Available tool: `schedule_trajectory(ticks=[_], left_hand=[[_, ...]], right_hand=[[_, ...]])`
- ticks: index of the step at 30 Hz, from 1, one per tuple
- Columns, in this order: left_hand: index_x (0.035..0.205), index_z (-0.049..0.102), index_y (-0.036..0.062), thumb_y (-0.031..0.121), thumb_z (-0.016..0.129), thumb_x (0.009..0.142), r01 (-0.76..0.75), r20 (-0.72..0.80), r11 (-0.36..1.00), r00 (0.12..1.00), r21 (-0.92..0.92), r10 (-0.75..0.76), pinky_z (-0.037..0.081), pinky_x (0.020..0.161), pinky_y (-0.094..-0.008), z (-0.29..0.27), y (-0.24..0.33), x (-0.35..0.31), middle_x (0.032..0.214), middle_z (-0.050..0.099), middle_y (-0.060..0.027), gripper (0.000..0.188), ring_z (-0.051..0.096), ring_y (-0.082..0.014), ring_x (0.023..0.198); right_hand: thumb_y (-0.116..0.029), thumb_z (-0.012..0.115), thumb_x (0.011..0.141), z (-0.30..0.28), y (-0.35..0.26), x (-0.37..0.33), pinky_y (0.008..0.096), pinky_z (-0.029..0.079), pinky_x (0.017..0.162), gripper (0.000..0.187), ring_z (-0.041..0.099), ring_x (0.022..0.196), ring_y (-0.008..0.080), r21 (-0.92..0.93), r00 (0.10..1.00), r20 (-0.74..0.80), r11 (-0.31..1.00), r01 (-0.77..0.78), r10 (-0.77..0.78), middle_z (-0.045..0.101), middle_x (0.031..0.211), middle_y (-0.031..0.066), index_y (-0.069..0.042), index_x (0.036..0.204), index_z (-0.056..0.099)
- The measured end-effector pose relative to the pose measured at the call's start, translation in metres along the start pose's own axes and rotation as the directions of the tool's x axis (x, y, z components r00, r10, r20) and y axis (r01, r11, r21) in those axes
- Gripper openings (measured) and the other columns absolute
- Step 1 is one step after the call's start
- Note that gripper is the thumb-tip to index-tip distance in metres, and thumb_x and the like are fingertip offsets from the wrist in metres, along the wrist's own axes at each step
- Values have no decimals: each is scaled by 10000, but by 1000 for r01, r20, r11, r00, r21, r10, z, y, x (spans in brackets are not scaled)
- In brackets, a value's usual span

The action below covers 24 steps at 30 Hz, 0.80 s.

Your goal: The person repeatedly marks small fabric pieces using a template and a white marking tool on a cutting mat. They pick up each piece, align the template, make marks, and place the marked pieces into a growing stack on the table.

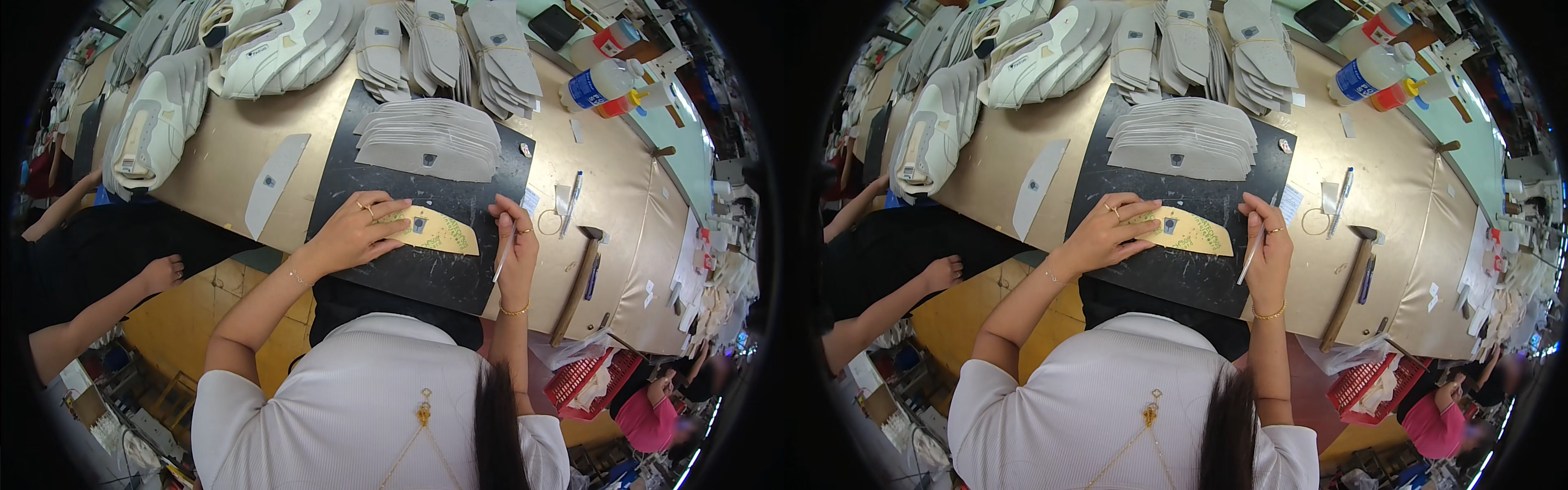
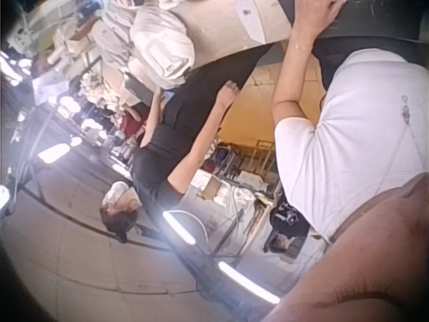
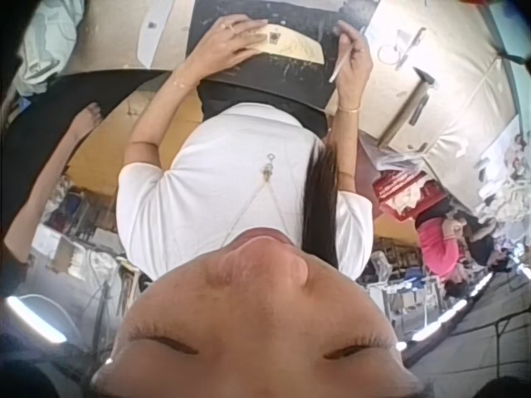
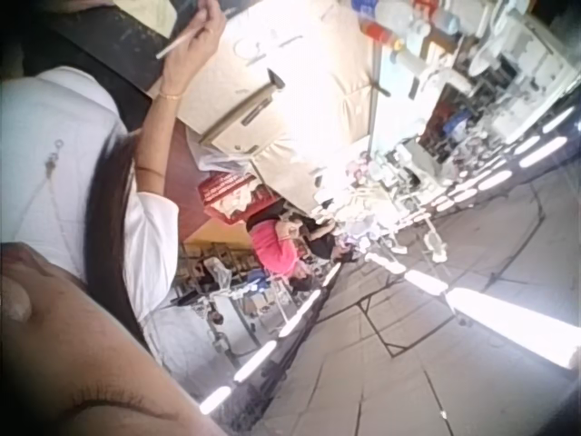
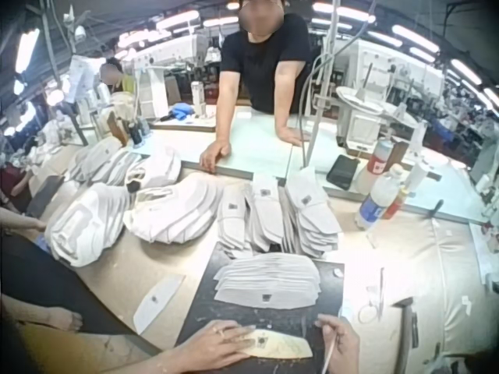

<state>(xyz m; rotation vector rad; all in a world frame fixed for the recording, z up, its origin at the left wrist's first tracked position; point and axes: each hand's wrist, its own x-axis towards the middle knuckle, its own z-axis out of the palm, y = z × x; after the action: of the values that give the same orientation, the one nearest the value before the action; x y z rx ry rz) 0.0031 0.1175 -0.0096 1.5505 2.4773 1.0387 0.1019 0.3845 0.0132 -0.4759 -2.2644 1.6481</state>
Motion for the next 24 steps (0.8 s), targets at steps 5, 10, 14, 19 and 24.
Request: schedule_trajectory(ticks=[5, 10, 14, 19, 24], left_hand=[[1106, 748, 93, 220, 803, 809, 0, -18, 1000, 1000, -7, 0, 465, 1007, -402, -1, 0, 1, 1341, 642, -52, 328, 568, -267, 1186], [1120, 739, 89, 209, 811, 800, -11, 13, 1000, 1000, -12, 11, 460, 1006, -401, -3, -1, 3, 1365, 629, -51, 349, 575, -278, 1173], [1112, 734, 78, 205, 800, 801, -14, 11, 1000, 1000, -24, 14, 470, 993, -408, -4, 0, 4, 1342, 636, -67, 342, 582, -287, 1156], [1116, 722, 66, 194, 793, 802, -2, -7, 1000, 1000, -5, 2, 475, 984, -417, -3, 4, 6, 1319, 640, -90, 346, 583, -293, 1152], [1115, 717, 55, 182, 790, 799, 5, -8, 1000, 1000, 1, -5, 477, 972, -418, -3, 5, 6, 1303, 644, -96, 348, 585, -291, 1144]], right_hand=[[-211, 556, 1068, 10, -10, 2, 279, 505, 845, 305, 642, 931, 163, 79, 1000, -4, 997, -26, 27, 681, 1008, 86, -1, 1260, 664], [-235, 570, 1060, 28, -17, 7, 298, 526, 834, 288, 680, 911, 195, 8, 977, 189, 996, 93, -93, 658, 1052, 107, -8, 1166, 711], [-168, 647, 991, 51, -22, 7, 311, 521, 688, 191, 695, 756, 245, -158, 975, 217, 984, 87, -51, 712, 890, 123, 5, 973, 725], [-171, 698, 943, 61, -21, 16, 350, 517, 631, 182, 677, 696, 286, -269, 932, 274, 911, 312, -238, 717, 816, 93, -13, 856, 722], [-200, 716, 925, 67, -18, 20, 363, 509, 612, 175, 658, 678, 270, -323, 888, 305, 840, 436, -344, 695, 775, 75, -54, 828, 711]])
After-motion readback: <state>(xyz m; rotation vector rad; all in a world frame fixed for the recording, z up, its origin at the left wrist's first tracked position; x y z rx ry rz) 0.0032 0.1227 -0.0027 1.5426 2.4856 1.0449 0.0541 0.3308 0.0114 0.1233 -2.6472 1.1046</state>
